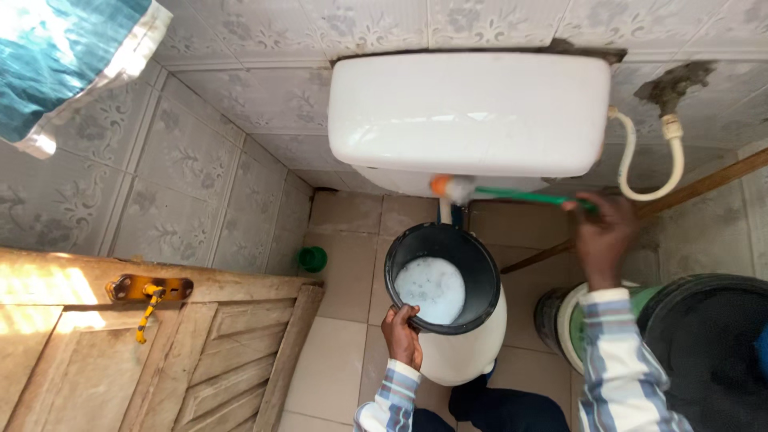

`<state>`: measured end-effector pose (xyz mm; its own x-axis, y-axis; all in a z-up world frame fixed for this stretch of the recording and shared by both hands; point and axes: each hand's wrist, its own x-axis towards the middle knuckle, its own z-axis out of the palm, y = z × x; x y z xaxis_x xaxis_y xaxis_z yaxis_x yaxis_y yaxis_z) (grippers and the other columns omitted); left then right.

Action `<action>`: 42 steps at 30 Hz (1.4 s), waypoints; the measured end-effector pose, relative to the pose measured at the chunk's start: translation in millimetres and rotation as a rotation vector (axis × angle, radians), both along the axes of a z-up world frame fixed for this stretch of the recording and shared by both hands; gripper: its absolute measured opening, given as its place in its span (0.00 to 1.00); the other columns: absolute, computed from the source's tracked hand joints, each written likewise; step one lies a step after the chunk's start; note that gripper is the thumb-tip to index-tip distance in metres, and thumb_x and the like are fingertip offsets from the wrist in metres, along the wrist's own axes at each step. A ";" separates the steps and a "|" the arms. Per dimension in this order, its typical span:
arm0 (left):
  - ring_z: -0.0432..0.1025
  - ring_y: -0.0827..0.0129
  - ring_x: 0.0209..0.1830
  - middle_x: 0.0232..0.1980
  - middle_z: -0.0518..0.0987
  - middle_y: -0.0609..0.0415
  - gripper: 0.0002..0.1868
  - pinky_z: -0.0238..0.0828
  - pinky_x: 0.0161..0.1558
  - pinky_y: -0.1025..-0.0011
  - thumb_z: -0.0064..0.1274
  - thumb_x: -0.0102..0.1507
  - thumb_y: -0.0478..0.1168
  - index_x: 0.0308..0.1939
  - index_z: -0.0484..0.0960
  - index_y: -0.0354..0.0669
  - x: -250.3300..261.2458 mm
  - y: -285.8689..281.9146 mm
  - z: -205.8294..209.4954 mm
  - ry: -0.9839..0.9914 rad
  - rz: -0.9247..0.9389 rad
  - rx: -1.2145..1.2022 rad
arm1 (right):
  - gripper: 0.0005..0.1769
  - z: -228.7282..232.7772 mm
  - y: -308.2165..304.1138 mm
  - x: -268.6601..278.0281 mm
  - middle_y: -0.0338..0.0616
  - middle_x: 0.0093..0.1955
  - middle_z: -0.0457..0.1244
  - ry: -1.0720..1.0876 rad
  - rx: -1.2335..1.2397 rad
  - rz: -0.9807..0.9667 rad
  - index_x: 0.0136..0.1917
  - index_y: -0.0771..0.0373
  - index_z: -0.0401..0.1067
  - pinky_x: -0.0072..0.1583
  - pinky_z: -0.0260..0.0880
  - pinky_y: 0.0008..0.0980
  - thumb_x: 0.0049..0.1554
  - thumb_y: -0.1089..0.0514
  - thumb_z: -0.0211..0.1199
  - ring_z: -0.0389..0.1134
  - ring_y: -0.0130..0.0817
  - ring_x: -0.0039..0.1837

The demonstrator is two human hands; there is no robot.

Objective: The person cleans a toilet using a brush and soapy water from a bucket. They scrub the toilet tank, the closed lid, and the underside of the lid after lifting it. The person repeatedly dips the brush into the bucket to reload soap during the process.

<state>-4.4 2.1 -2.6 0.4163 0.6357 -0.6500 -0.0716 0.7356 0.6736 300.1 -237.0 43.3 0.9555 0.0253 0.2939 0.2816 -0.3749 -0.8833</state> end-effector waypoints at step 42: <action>0.68 0.68 0.32 0.29 0.72 0.53 0.13 0.64 0.41 0.71 0.54 0.54 0.27 0.25 0.64 0.45 76.8 -104.2 74.6 0.156 -0.523 0.165 | 0.23 64.0 -116.8 -173.9 0.43 0.36 0.73 0.788 -0.645 0.115 0.51 0.53 0.81 0.39 0.74 0.40 0.50 0.38 0.69 0.76 0.36 0.34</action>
